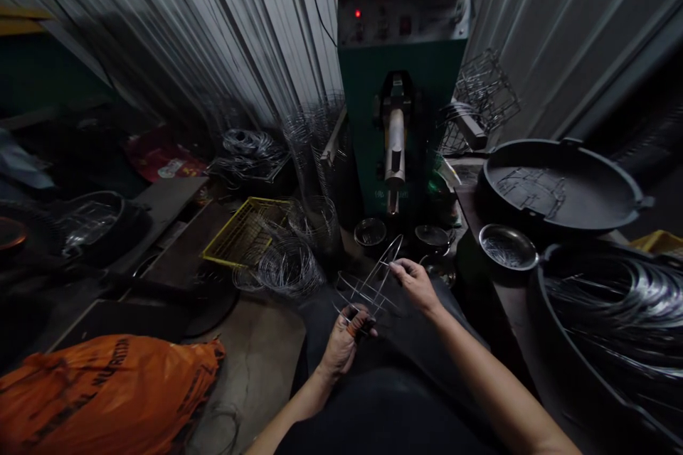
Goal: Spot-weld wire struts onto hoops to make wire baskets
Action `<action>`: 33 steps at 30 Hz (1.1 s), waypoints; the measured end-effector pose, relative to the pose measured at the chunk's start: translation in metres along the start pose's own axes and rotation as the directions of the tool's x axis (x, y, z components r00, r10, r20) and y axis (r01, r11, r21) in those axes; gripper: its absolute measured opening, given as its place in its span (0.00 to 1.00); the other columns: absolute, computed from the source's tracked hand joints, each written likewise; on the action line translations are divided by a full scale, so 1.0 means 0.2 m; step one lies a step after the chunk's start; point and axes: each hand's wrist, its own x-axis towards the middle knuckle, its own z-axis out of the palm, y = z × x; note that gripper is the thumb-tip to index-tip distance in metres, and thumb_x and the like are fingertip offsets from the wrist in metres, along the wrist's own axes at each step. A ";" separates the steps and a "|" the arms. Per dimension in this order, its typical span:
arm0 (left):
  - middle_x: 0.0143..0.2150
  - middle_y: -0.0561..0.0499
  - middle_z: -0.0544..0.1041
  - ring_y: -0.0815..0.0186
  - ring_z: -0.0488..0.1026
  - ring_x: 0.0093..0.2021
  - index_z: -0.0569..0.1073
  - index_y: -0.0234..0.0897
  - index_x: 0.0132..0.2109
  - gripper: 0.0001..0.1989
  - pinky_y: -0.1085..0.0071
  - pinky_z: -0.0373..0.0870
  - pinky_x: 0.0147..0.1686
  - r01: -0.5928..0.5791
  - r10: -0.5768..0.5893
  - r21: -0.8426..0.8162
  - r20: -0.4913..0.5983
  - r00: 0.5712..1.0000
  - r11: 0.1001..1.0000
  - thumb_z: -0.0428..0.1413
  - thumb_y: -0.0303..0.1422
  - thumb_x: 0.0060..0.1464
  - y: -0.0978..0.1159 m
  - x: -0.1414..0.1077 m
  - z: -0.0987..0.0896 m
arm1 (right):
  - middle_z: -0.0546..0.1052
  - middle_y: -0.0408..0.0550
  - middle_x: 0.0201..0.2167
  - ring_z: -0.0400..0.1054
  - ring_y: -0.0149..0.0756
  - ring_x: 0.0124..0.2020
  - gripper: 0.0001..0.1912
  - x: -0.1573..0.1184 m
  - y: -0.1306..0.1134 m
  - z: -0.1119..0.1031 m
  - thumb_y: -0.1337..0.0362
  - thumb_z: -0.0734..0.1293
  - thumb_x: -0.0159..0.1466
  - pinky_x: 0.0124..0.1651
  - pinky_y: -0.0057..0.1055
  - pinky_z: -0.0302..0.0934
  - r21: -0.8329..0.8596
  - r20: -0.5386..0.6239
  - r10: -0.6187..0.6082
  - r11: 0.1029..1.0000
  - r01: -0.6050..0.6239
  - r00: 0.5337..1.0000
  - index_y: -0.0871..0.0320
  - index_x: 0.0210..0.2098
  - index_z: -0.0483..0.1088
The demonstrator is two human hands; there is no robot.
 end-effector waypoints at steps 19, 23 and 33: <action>0.41 0.43 0.73 0.55 0.65 0.45 0.70 0.38 0.46 0.24 0.56 0.52 0.47 -0.253 0.508 0.957 0.288 0.812 -0.139 0.54 0.47 0.45 0.33 0.07 0.09 | 0.63 0.41 0.19 0.56 0.31 0.24 0.18 -0.06 0.04 0.05 0.49 0.63 0.53 0.29 0.27 0.53 -0.077 -0.047 -0.004 0.997 0.000 0.999 0.58 0.21 0.64; 0.33 0.43 0.74 0.56 0.66 0.38 0.71 0.34 0.43 0.21 0.54 0.50 0.45 -0.317 0.375 0.891 0.429 0.822 -0.324 0.54 0.45 0.46 0.30 0.18 0.25 | 0.66 0.43 0.21 0.59 0.33 0.26 0.17 -0.07 0.04 0.04 0.50 0.63 0.54 0.31 0.27 0.55 -0.068 -0.086 -0.012 0.998 0.007 0.996 0.59 0.22 0.65; 0.30 0.42 0.73 0.57 0.66 0.35 0.71 0.32 0.34 0.13 0.58 0.51 0.43 -0.349 0.346 0.871 0.464 0.816 -0.346 0.51 0.38 0.48 0.28 0.26 0.33 | 0.66 0.43 0.22 0.59 0.33 0.26 0.17 -0.05 0.07 0.00 0.51 0.63 0.56 0.31 0.28 0.55 -0.037 -0.142 -0.032 0.999 0.027 0.989 0.60 0.25 0.68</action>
